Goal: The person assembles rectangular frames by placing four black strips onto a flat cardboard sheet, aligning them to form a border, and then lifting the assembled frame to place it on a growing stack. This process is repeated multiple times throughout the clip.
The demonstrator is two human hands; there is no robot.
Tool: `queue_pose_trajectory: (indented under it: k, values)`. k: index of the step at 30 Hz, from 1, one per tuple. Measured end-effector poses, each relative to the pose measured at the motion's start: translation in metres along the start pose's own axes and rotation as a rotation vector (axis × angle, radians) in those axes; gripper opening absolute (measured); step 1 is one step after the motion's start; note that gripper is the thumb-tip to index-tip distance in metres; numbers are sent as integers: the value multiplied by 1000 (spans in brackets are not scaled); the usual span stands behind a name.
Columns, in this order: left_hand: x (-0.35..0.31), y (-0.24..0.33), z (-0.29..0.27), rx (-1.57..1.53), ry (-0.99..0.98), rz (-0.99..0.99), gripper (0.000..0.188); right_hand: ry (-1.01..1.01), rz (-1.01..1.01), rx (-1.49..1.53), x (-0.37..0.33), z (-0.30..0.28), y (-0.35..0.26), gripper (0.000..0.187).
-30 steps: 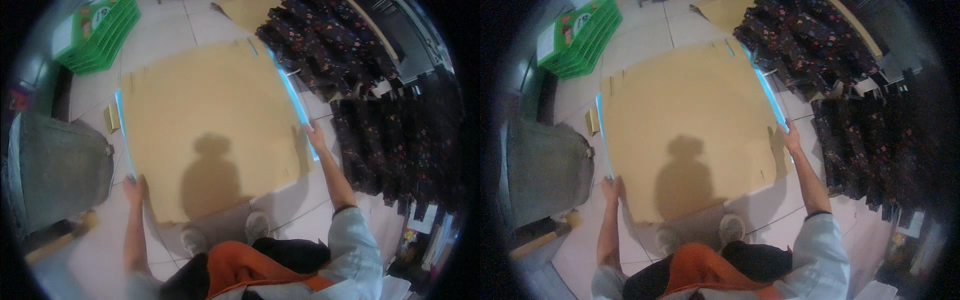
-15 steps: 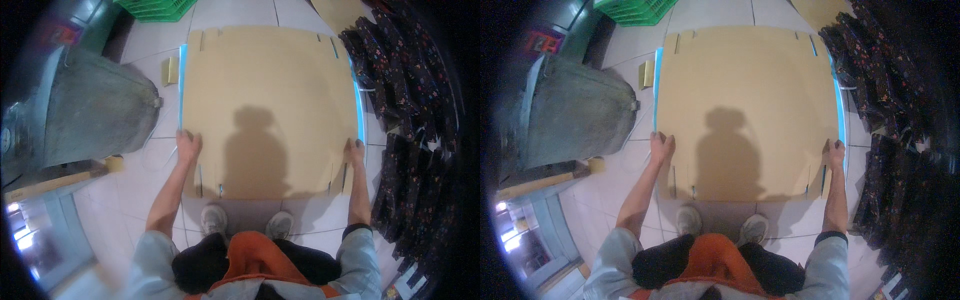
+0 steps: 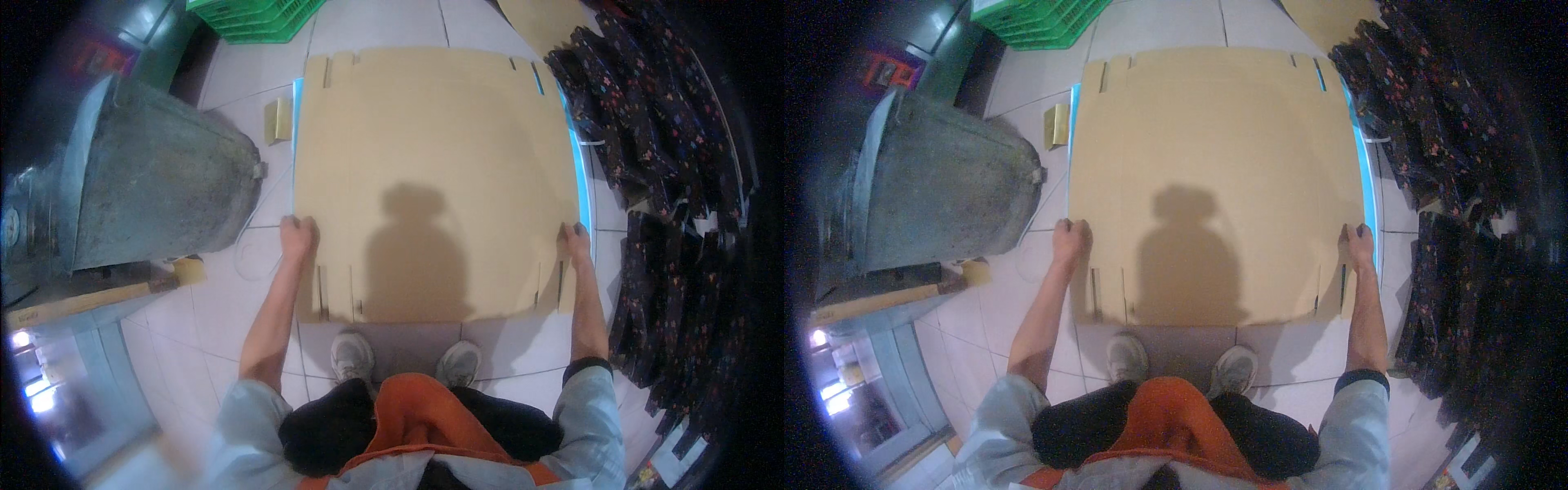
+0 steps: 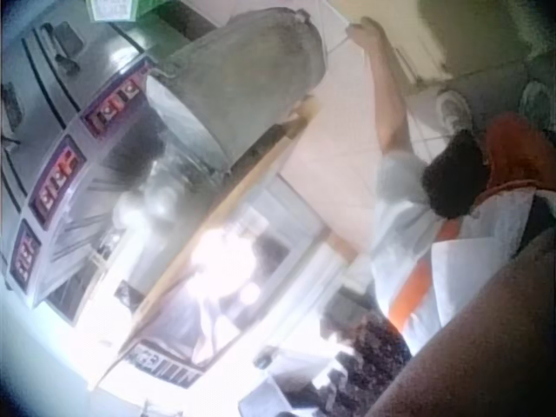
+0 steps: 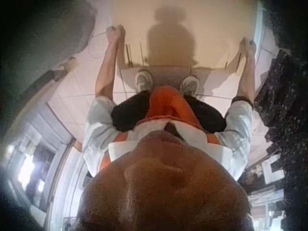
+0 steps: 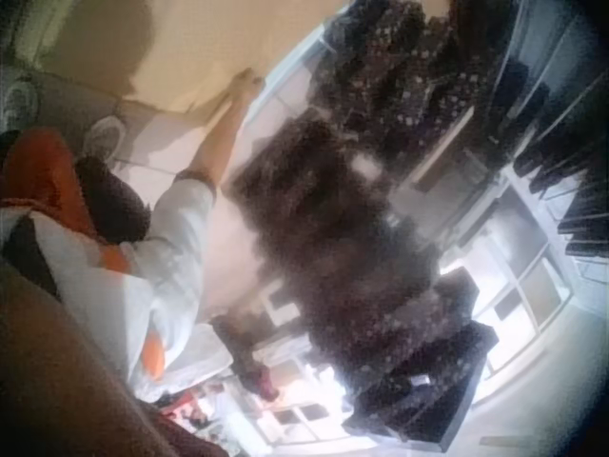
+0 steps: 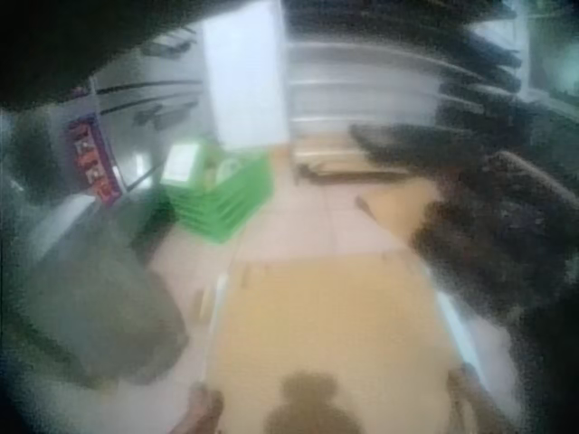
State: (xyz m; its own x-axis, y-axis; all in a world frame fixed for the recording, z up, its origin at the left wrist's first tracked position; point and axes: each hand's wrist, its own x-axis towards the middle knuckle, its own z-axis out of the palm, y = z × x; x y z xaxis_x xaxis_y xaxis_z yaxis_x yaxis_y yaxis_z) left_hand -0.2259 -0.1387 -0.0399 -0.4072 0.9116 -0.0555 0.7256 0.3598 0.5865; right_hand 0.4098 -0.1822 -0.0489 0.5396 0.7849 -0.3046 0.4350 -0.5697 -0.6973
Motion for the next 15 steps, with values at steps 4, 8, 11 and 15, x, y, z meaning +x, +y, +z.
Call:
queue_pose_trajectory:
  k: [4, 8, 11, 15]
  values:
    - [-10, 49, -33, -242, -181, -200, 26, -62, 70, 16, 2, -14, 10, 31]
    - [-8, 107, -75, -620, -573, -339, 41, -70, 84, 55, -5, -17, 9, 42]
    - [2, 99, -75, -485, -661, -147, 53, -82, 125, 156, 3, -9, 8, 46]
    - [-14, 82, -61, -512, -655, -236, 37, -88, 118, 193, 21, -23, 18, 58]
